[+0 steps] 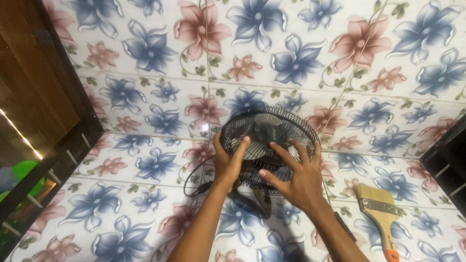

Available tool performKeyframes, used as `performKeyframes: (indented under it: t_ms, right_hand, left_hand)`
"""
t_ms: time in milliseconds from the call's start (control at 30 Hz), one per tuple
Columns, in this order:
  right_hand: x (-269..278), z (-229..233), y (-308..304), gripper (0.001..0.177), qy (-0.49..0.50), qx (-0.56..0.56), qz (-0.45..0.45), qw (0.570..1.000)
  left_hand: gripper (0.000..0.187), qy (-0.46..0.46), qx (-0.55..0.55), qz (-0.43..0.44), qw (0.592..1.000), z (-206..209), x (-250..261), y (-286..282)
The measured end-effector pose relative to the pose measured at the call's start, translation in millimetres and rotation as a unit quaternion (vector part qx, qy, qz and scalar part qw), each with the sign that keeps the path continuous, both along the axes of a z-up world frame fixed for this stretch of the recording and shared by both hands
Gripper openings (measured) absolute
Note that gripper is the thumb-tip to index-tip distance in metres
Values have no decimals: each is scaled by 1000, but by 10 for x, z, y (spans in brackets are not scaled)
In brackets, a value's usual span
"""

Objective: The person disassembles a small black electric fan by removing the front grille and blade assembly, then reassembles it by reattaching the blade and securing the front grille with a screwdriver. The person uses a screwdriver to loosen and tighten the central nut and adjusts the fan head angle.

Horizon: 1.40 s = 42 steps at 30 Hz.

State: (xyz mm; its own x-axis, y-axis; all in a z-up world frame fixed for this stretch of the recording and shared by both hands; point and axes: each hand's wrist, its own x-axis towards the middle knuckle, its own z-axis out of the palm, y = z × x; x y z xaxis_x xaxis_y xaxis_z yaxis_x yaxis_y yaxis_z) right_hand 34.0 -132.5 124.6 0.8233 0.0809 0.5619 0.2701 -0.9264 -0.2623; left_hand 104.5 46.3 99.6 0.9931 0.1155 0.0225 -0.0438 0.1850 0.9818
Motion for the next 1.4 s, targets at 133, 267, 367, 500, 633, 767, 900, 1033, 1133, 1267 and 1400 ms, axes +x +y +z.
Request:
performKeyframes:
  t_ms: [133, 267, 367, 500, 633, 767, 900, 1033, 1133, 1267, 1400]
  right_hand:
    - [28, 17, 167, 78, 56, 3, -46, 997]
    - [35, 29, 276, 77, 20, -11, -48, 999]
    - [-1, 17, 336, 75, 3, -1, -55, 998]
    - [14, -4, 376, 73, -17, -5, -57, 998]
    - [47, -33, 338, 73, -22, -13, -51, 998]
    - [46, -9, 170, 74, -17, -22, -18, 999]
    - [59, 59, -161, 76, -9, -15, 53, 998]
    - [102, 80, -402, 78, 1, -18, 105, 994]
    - [97, 71, -499, 78, 24, -8, 121, 992]
    - [104, 142, -630, 79, 74, -11, 144, 987]
    - [90, 223, -758, 81, 117, -27, 143, 982]
  left_hand:
    - [102, 72, 49, -2, 996, -12, 58, 133]
    - [98, 84, 32, -21, 996, -32, 94, 196]
    - [95, 64, 0, -26, 998, -22, 126, 220]
    - [91, 65, -15, -27, 997, -23, 164, 239]
    - [96, 73, -1, -19, 997, -68, 154, 221]
    - [103, 67, 20, -12, 997, -59, 67, 154]
    - [106, 41, -6, 36, 999, -59, -161, -56]
    - [105, 12, -9, 73, 997, -48, -301, -231]
    - [106, 0, -23, 75, 997, -35, -357, -299]
    - [110, -28, -11, 61, 998, -7, -487, -307]
    - [120, 142, -75, -85, 983, 57, -547, -180]
